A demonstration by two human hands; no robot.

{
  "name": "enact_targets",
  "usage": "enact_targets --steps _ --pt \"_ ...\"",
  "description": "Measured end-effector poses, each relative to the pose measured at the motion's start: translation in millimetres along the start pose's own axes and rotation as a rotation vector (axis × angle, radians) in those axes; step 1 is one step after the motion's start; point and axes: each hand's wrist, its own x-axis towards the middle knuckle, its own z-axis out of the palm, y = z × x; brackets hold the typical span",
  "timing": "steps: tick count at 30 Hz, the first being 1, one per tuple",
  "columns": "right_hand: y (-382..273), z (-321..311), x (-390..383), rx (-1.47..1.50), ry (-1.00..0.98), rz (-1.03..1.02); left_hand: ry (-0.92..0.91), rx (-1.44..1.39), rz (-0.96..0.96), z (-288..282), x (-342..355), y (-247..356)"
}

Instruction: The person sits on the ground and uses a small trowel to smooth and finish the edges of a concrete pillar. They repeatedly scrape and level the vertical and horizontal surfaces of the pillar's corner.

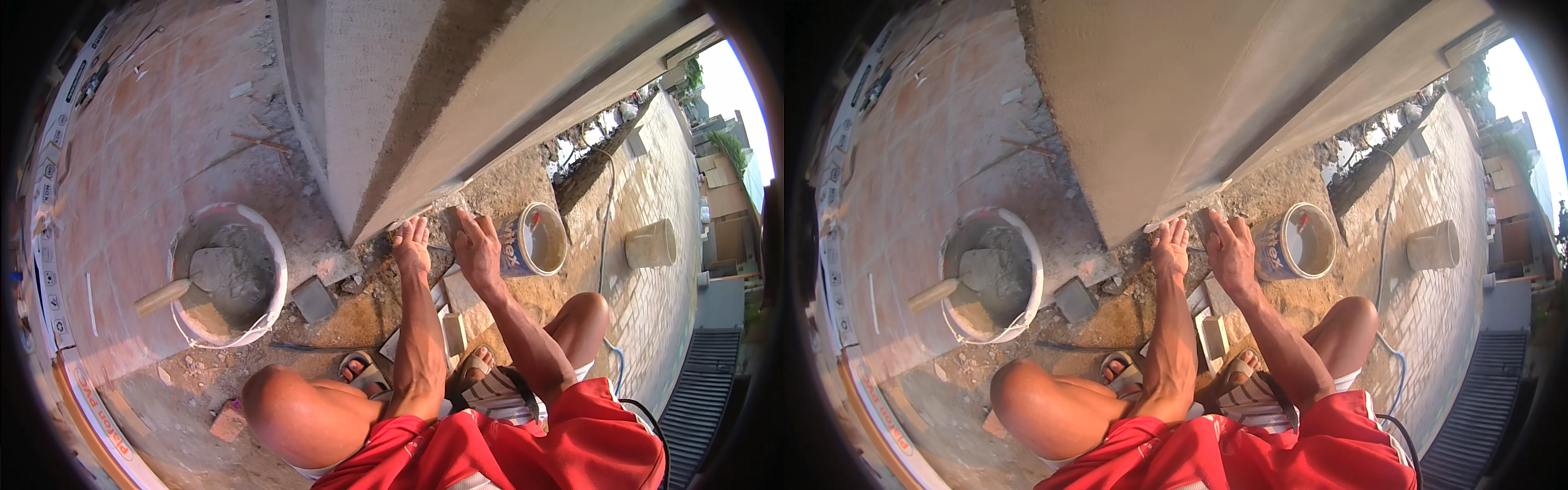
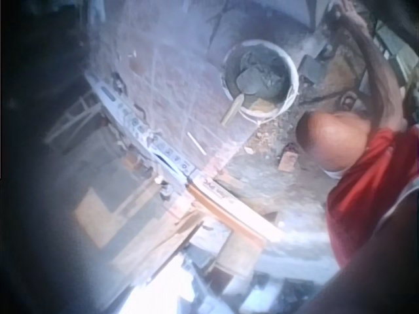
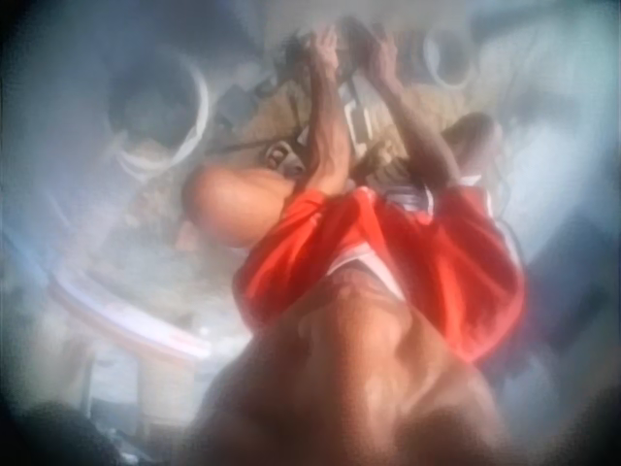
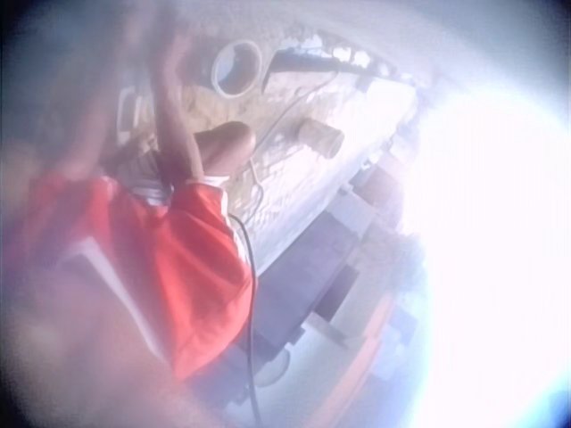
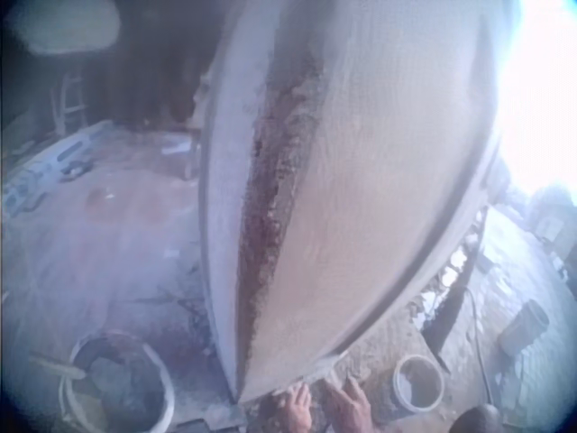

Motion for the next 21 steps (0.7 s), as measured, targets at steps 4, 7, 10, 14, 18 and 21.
enact_targets --steps 4,7,10,14,18,21 --pt "-27 12 -1 0.042 -0.069 -0.149 0.006 0.062 0.060 -14 18 -3" --pt "-34 24 3 0.065 -0.093 -0.226 -0.073 0.074 0.077 -31 35 3" --pt "-18 26 4 0.020 -0.050 -0.209 -0.040 0.086 0.036 -19 20 -7" --pt "-10 23 12 -0.051 -0.052 -0.152 -0.052 0.062 -0.002 -9 10 0" --pt "-1 15 17 -0.085 -0.038 -0.057 -0.080 -0.011 0.018 -8 6 1" --pt "11 0 16 -0.086 0.009 0.005 -0.071 -0.014 0.031 -10 9 2"
